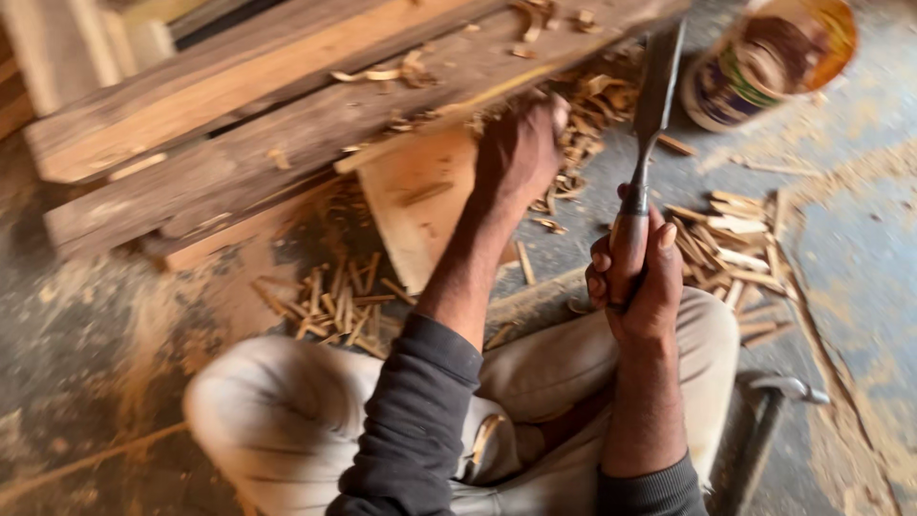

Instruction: The person is sitting cross-legged on the floor, using a chisel to carve a small rectangular piece of wood. They repeatedly strike the chisel with a mallet to remove wood shavings and shape the piece.

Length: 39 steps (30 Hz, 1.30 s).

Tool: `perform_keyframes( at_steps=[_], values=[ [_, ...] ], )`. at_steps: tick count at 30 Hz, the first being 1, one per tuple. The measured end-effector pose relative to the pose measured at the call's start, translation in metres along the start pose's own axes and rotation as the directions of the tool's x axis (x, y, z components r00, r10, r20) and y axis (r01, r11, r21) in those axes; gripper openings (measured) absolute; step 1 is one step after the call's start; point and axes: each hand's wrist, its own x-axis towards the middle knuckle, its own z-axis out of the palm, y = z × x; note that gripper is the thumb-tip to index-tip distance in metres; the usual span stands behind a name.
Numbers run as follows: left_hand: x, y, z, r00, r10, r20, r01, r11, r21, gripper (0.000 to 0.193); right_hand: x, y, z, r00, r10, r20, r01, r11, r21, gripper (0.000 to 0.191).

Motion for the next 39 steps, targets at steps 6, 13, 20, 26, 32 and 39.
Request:
perform_keyframes(
  at_steps=[6, 13, 20, 26, 32, 39],
  values=[
    [-0.012, 0.032, 0.018, 0.950, -0.087, 0.299, 0.092, 0.996, -0.005, 0.014, -0.009, -0.038, -0.056, 0.986, -0.085, -0.140, 0.087, 0.996, 0.010, 0.059],
    [-0.106, 0.086, 0.061, 0.912, 0.126, 0.390, -0.071, 0.986, -0.152, 0.021, -0.023, -0.050, -0.096, 0.912, -0.354, -0.206, 0.402, 0.873, 0.276, 0.071],
    [-0.106, 0.092, 0.080, 0.931, 0.131, 0.342, -0.105, 0.990, -0.095, 0.014, -0.022, -0.051, -0.094, 0.879, -0.320, -0.353, 0.434, 0.844, 0.315, 0.073],
    [-0.093, 0.059, -0.025, 0.932, 0.061, 0.357, 0.020, 0.976, -0.218, 0.027, -0.019, -0.042, -0.090, 0.864, -0.213, -0.455, 0.373, 0.879, 0.297, 0.081],
    [-0.057, -0.053, -0.137, 0.979, 0.109, 0.170, -0.144, 0.967, 0.209, 0.035, -0.013, -0.029, -0.098, 0.908, -0.207, -0.366, 0.310, 0.917, 0.252, 0.085],
    [-0.063, -0.098, -0.147, 0.959, -0.044, 0.281, -0.023, 0.973, 0.231, 0.047, -0.009, -0.022, -0.098, 0.909, -0.249, -0.334, 0.296, 0.950, 0.098, 0.088]
  ],
)
